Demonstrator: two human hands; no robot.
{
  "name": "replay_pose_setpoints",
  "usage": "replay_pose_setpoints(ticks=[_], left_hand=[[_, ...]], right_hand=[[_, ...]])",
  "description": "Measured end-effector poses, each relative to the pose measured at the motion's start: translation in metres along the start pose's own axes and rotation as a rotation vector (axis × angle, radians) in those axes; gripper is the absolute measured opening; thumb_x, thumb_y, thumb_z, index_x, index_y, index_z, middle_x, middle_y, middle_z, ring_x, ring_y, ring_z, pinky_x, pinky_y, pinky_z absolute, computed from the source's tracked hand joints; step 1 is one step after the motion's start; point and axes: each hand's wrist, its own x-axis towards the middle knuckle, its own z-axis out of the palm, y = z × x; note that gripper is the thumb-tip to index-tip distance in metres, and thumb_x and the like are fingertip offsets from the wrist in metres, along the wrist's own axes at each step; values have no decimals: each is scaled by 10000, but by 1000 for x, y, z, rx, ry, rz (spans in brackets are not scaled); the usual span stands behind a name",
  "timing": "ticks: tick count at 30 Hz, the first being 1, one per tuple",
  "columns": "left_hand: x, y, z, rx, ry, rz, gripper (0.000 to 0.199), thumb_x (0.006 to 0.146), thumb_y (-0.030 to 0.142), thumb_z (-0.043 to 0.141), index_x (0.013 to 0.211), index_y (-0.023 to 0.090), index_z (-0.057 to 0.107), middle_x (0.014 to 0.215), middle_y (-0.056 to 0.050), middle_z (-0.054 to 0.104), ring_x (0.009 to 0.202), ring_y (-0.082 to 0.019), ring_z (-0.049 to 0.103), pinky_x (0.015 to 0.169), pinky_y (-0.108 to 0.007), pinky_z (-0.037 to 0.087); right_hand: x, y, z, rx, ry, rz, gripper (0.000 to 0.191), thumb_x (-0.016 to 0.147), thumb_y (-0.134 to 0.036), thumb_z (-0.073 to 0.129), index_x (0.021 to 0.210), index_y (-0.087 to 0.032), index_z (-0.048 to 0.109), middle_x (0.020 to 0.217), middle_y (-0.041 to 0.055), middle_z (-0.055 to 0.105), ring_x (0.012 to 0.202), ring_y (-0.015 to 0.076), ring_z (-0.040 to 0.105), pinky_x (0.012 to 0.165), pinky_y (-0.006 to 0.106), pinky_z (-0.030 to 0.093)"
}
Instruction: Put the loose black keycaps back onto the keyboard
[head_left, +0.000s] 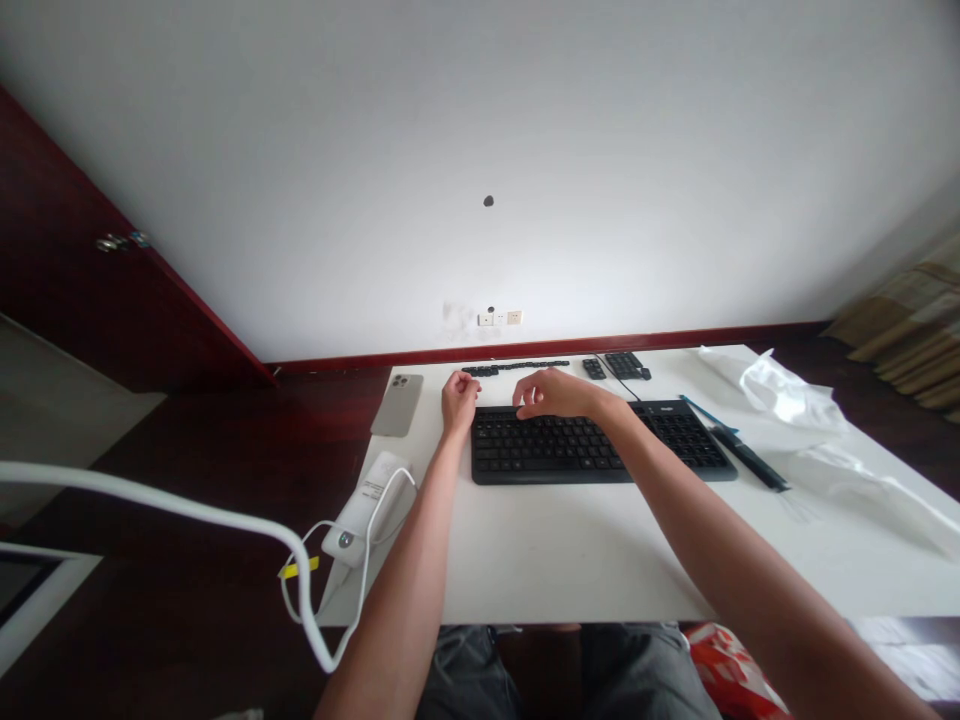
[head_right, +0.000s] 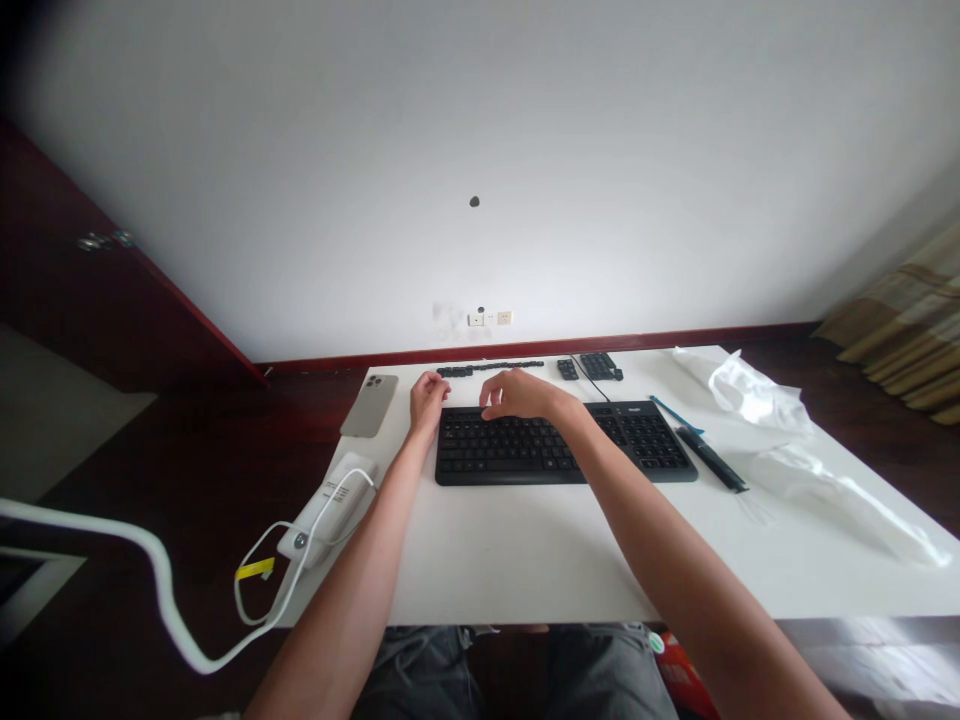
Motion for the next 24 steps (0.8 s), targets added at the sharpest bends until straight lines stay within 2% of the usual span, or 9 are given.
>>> replay_pose_setpoints(ticks=[2,4,7,9,11,14,17,19,24], left_hand=[[-1,0,0,6,-12,4,111,741,235,627,788,212,529,645,48,592,600,-109,514,604,-220,392],[-1,-1,1,21,-24,16,111,745,231,625,783,213,522,649,49,587,601,-108,515,602,-218,390],[-1,-4,2,61,-41,40,105,758,233,617,779,216,516,660,47,586,608,-112,527,606,-219,400],[-1,-5,2,99,-43,47,99,765,236,615,785,219,520,665,44,592,614,-118,534,612,-222,411],[-1,-5,4,174,-33,62,87,774,239,613,793,221,530,671,41,596,615,-122,534,617,-223,418],[-5,-3,5,332,-56,135,70,793,234,609,801,221,540,678,44,570,597,-117,516,613,-222,414],[-11,2,8,421,-127,202,70,814,224,601,808,223,531,696,46,542,590,-111,501,597,-219,405],[-15,8,10,463,-152,228,71,827,219,594,811,225,525,710,46,540,591,-109,499,597,-219,405],[-32,31,20,602,-212,385,33,867,225,597,865,235,566,784,27,621,657,-124,547,692,-241,448]], right_hand=[[3,6,4,-5,-84,41,261,712,-353,812,947,-242,791,891,36,769,783,209,687,664,289,472],[6,10,7,-7,-120,53,209,685,-312,821,875,-229,794,852,37,771,782,221,699,664,294,485],[7,18,8,38,-90,34,117,724,-314,789,784,-214,788,797,39,773,791,226,711,684,295,502],[6,28,5,118,-75,0,134,743,-331,784,797,-209,795,806,41,779,806,223,716,719,298,518],[5,42,3,293,-53,-24,203,756,-366,793,867,-195,800,827,47,778,805,214,714,755,310,541],[6,66,10,716,27,-9,362,760,-435,821,1007,-172,789,937,68,772,856,202,710,834,340,574],[9,86,22,1053,159,2,370,737,-438,861,985,-174,790,1010,69,757,904,174,697,918,343,566],[10,93,27,1156,206,-12,330,739,-424,870,943,-176,793,973,57,750,891,155,687,927,330,563],[10,96,27,1197,172,-59,325,719,-369,900,956,-170,800,980,55,754,929,169,701,956,345,565]])
